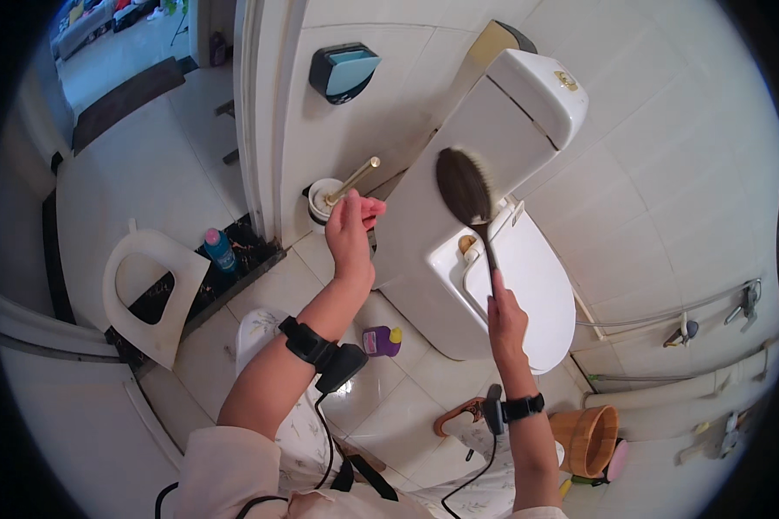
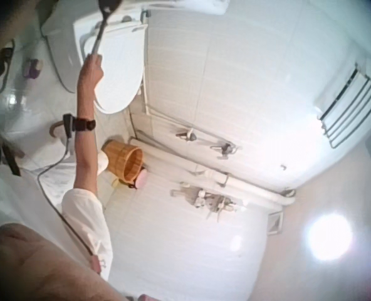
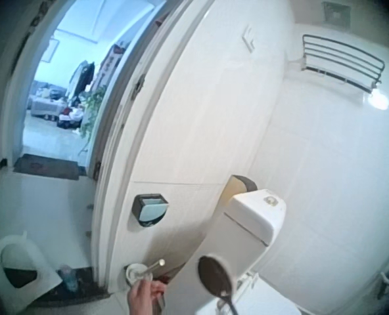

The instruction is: The person cleans a toilet using two different brushes and a bottle of liquid cleaner. They scrub the exterior hinges and rim with one brush, then apply liquid to the interior bowl and scrub it with a toilet brush.

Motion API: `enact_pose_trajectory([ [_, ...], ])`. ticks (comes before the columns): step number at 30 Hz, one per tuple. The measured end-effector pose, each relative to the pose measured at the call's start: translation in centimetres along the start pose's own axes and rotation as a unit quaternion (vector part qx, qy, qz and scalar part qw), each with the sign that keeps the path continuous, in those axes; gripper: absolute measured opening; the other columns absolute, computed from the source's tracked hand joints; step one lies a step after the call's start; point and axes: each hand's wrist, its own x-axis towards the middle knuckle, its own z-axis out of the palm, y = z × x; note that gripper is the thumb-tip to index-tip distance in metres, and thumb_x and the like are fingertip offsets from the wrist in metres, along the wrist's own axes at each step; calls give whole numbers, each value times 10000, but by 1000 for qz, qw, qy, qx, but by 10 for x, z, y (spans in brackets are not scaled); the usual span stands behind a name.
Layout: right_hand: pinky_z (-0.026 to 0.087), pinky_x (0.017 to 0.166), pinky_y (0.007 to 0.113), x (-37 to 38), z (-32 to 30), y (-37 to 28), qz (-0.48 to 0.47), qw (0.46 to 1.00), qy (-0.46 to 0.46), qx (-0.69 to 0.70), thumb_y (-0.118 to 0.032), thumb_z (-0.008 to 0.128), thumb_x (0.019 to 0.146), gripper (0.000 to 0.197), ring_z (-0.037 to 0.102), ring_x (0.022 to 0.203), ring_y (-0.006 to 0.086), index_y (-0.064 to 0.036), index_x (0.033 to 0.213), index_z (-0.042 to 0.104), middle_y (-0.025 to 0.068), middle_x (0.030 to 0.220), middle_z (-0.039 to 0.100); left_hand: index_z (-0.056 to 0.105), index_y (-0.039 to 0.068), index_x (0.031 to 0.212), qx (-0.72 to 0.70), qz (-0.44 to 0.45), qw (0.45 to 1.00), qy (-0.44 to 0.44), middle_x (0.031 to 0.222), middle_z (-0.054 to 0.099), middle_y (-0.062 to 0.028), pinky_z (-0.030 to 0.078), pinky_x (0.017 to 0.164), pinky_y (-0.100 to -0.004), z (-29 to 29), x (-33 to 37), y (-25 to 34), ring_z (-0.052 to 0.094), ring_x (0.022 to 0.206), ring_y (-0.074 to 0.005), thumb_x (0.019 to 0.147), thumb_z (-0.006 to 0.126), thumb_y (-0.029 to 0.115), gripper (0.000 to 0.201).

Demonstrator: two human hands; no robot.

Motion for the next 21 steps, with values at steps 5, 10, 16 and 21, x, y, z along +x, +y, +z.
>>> enact_pose_trajectory([
  [5, 479, 564, 419, -46, 79, 14, -22, 961, -271, -57, 0, 429, 798, 623, 568, 611, 320, -292, 1337, 318, 149, 767, 515, 531, 79, 751, -25, 2, 1000, 2, 761, 613, -22, 397, 678, -236, 2, 5, -3, 560, 729, -100, 916, 451, 308, 293],
  [10, 493, 574, 409, -63, 93, 21, -12, 941, -321, -103, 4, 419, 800, 640, 575, 611, 327, -300, 1348, 289, 163, 805, 516, 533, 78, 752, -33, 1, 999, 3, 747, 611, -22, 398, 668, -238, 8, 3, -3, 559, 719, -103, 916, 450, 306, 293],
  [16, 446, 464, 344, 25, -23, -30, 60, 997, -16, -56, -33, 510, 788, 571, 541, 528, 242, -214, 1314, 382, 84, 703, 505, 530, 81, 744, -48, 7, 999, 16, 744, 609, -20, 392, 665, -232, -3, 7, 7, 557, 720, -95, 913, 455, 311, 295],
  [21, 481, 526, 384, -11, 39, -1, 33, 980, -180, -82, -4, 442, 791, 639, 567, 577, 297, -273, 1351, 291, 130, 760, 517, 528, 89, 736, -56, -5, 998, 16, 743, 613, -18, 396, 654, -232, 0, 6, -2, 558, 708, -91, 910, 460, 318, 296],
])
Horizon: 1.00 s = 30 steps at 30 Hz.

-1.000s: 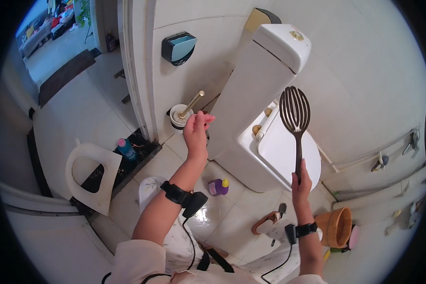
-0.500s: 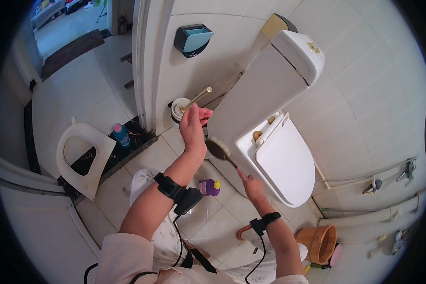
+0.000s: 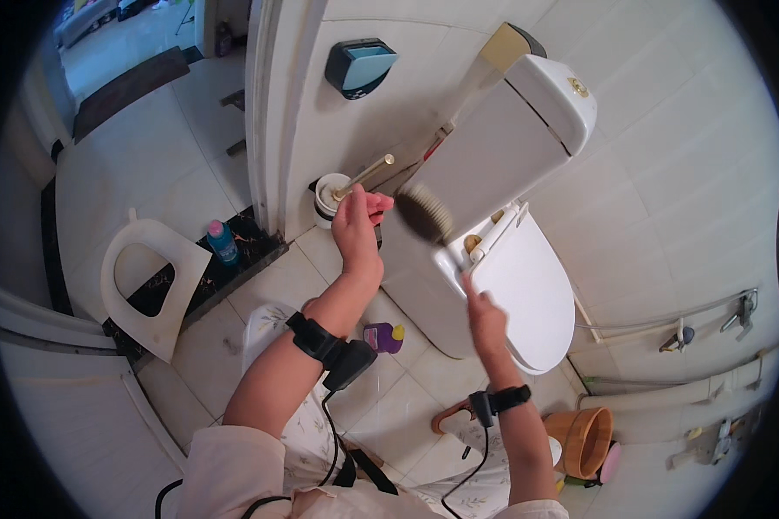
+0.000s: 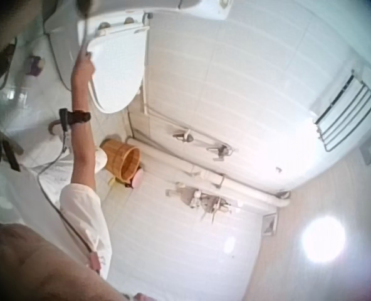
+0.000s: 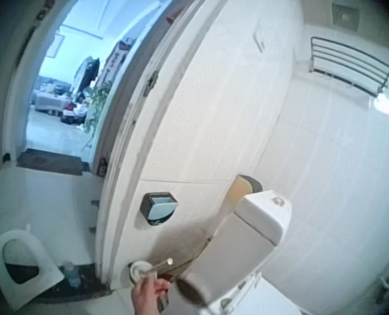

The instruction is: The person cleans a toilet using two different brushes and a bottle of liquid cleaner. They scrub the exterior hinges and rim with one brush, then apply liquid to the interior bowl and scrub it with a toilet brush.

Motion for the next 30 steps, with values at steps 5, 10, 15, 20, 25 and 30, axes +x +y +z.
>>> enact_pose_trajectory([
  [5, 487, 578, 402, -33, 53, 12, -11, 991, -132, -31, -1, 434, 796, 657, 579, 643, 306, -304, 1356, 273, 128, 783, 525, 534, 92, 741, -25, -8, 1000, -4, 739, 618, -19, 398, 652, -235, -2, -2, 1, 562, 704, -95, 909, 461, 321, 294],
  [10, 472, 491, 355, -15, -46, 5, 35, 996, 77, -12, -36, 493, 801, 585, 559, 555, 250, -240, 1331, 350, 88, 744, 539, 537, 94, 747, -20, 7, 1000, 5, 735, 617, -21, 397, 650, -234, -9, 4, 15, 568, 704, -98, 907, 464, 325, 291],
  [15, 483, 532, 378, -18, -21, 11, 5, 999, -27, -44, -33, 437, 816, 600, 576, 594, 290, -285, 1344, 305, 134, 764, 531, 530, 98, 745, -41, -15, 999, -4, 737, 616, -22, 392, 644, -230, -7, 6, 0, 570, 712, -98, 906, 464, 334, 294],
  [20, 502, 586, 385, -38, 12, 23, -27, 994, -75, -69, -19, 422, 807, 623, 589, 637, 296, -308, 1344, 298, 132, 810, 533, 526, 100, 738, -33, -25, 999, 0, 737, 613, -18, 386, 646, -227, -5, 1, -4, 562, 701, -94, 905, 465, 341, 299],
  [25, 441, 448, 341, 4, -88, 5, 5, 986, 168, -5, -67, 522, 809, 555, 527, 494, 221, -233, 1319, 377, 95, 675, 498, 528, 101, 728, -35, -24, 999, 3, 737, 612, -15, 382, 647, -227, -9, 9, 7, 555, 701, -91, 907, 461, 342, 307],
  [30, 489, 532, 371, -9, -24, 33, -18, 998, 13, -55, -56, 418, 836, 563, 575, 590, 263, -265, 1348, 309, 123, 789, 533, 531, 98, 741, -47, -42, 998, -10, 744, 615, -25, 384, 651, -231, 8, 2, -10, 564, 706, -97, 909, 459, 326, 293],
])
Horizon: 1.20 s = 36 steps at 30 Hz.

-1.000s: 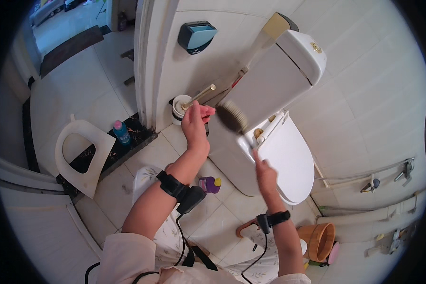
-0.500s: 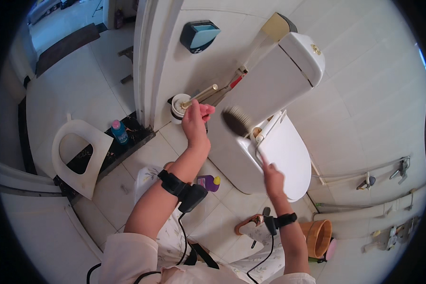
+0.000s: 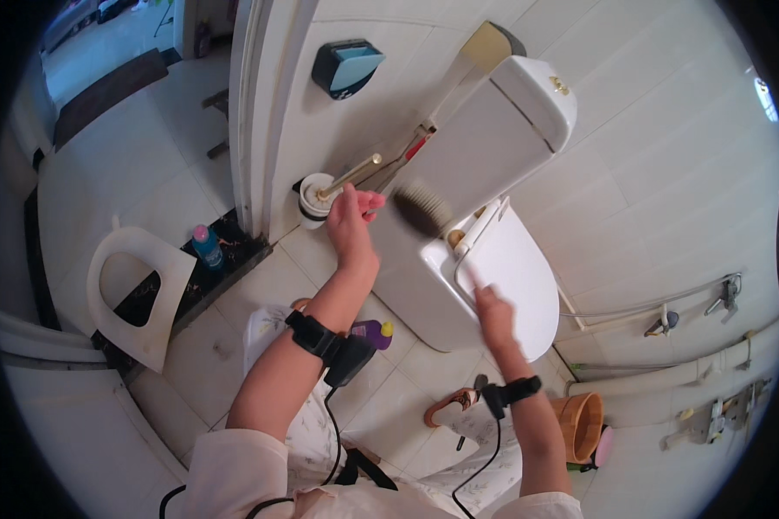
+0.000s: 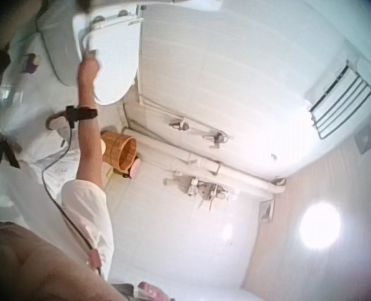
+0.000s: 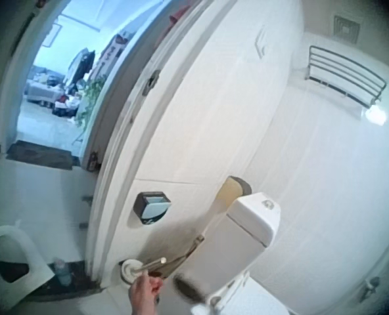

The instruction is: The person cleans a toilet using two different brushes and a bottle of liquid cleaner. They scrub the exterior hinges and rim with one brush, then apply liquid to the interior bowl and scrub it with a toilet brush.

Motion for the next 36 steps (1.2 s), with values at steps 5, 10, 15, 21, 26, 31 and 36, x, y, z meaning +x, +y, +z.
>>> enact_pose_trajectory([
  [5, 507, 593, 394, -14, 18, -15, -19, 993, -115, -13, 4, 390, 808, 640, 597, 663, 290, -314, 1352, 277, 156, 814, 541, 527, 100, 750, 3, 7, 1000, 18, 743, 613, -23, 389, 651, -236, -7, 0, 4, 570, 707, -106, 909, 461, 321, 280],
  [10, 442, 487, 344, 29, -118, -6, 54, 961, 234, 138, -50, 536, 775, 563, 530, 536, 225, -216, 1299, 411, 88, 667, 504, 524, 110, 748, -4, 3, 1000, -4, 787, 623, -38, 390, 700, -258, -12, 3, 4, 575, 761, -132, 897, 481, 346, 282],
  [15, 453, 501, 343, 38, -87, -13, 41, 990, 134, 33, -89, 482, 831, 505, 548, 559, 242, -229, 1308, 392, 100, 698, 525, 520, 113, 756, 13, -12, 1000, -22, 778, 614, -29, 382, 700, -253, 2, -8, -7, 564, 755, -128, 894, 486, 346, 273],
  [21, 483, 539, 376, -4, -36, -7, 11, 1000, -24, -11, -58, 429, 831, 562, 587, 627, 256, -292, 1332, 335, 114, 760, 537, 520, 112, 761, 15, -18, 1000, -2, 759, 617, -18, 375, 649, -239, -3, -11, -11, 571, 719, -104, 901, 476, 330, 262],
  [26, 446, 503, 351, 18, -130, 1, 41, 967, 235, 85, -74, 501, 819, 542, 534, 543, 228, -254, 1315, 381, 90, 682, 516, 520, 113, 767, 4, 14, 1000, -15, 776, 610, -22, 385, 657, -243, -11, 3, 0, 569, 722, -105, 904, 478, 309, 243],
  [31, 465, 482, 356, 18, -46, -4, 46, 995, 86, 26, -78, 467, 836, 555, 546, 533, 250, -289, 1332, 337, 102, 732, 540, 540, 83, 782, 21, -6, 1000, -9, 795, 627, -54, 405, 701, -254, -9, 0, -9, 584, 757, -138, 903, 467, 339, 293],
  [36, 470, 583, 419, -50, 75, -24, -6, 991, -130, 9, -144, 452, 856, 514, 578, 643, 320, -301, 1329, 324, 135, 755, 562, 536, 78, 784, 28, 0, 1000, -9, 792, 626, -58, 408, 695, -258, -13, -1, -8, 583, 757, -135, 912, 452, 325, 291],
])
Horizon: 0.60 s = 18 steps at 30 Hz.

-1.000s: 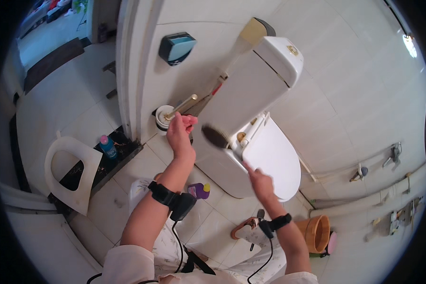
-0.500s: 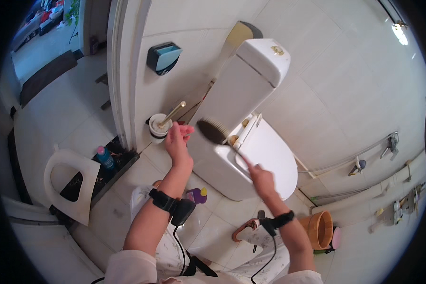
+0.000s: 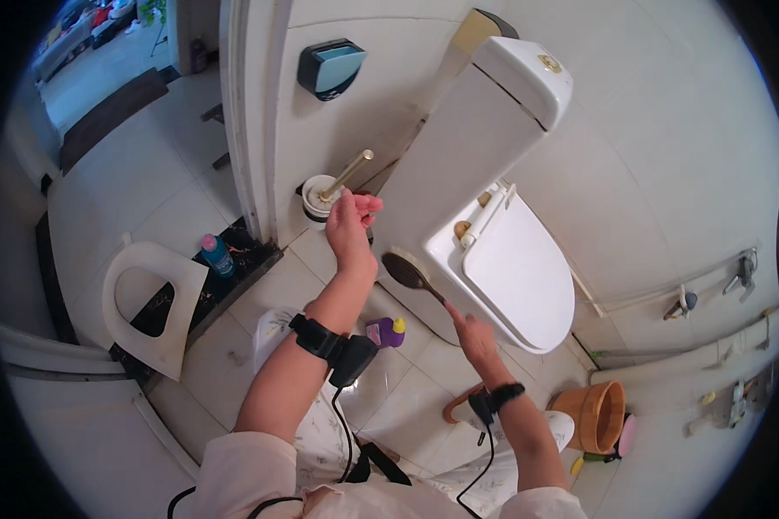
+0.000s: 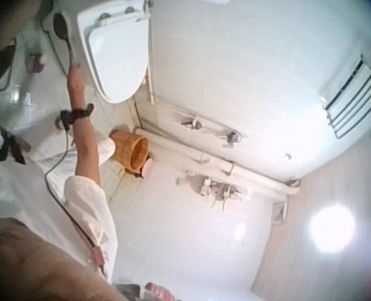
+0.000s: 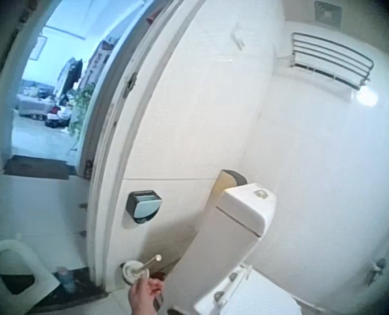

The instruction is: The person cleans a toilet using two different brushes and a bottle of liquid cleaner. They scrub the exterior hinges and rim with one brush, then apply liquid to the interior bowl and scrub it with a toilet brush.

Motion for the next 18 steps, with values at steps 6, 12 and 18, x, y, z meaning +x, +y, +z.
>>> enact_pose_trajectory([
  [6, 451, 586, 387, -29, -54, -5, 81, 985, 113, 103, -103, 553, 797, 552, 570, 644, 280, -243, 1305, 390, 115, 724, 557, 510, 63, 852, 194, -13, 980, -31, 848, 610, -46, 414, 716, -259, -6, -21, -43, 565, 800, -122, 884, 504, 313, 252],
  [12, 459, 560, 401, 10, -55, -16, 50, 978, 140, 147, -148, 538, 822, 554, 574, 658, 320, -204, 1330, 325, 135, 793, 575, 311, -42, 1277, 450, 41, 890, -57, 1285, 394, -196, 309, 990, -328, -8, -40, -142, 400, 1184, -273, 780, 639, 331, 703],
  [18, 451, 595, 393, -22, -4, -2, 40, 931, 147, 332, -132, 598, 791, 396, 572, 708, 372, -48, 1161, 484, 203, 785, 589, 103, -100, 1324, 355, -23, 910, -214, 1368, 197, -277, 228, 1047, -357, -30, -39, -179, 255, 1271, -349, 749, 650, 228, 859],
])
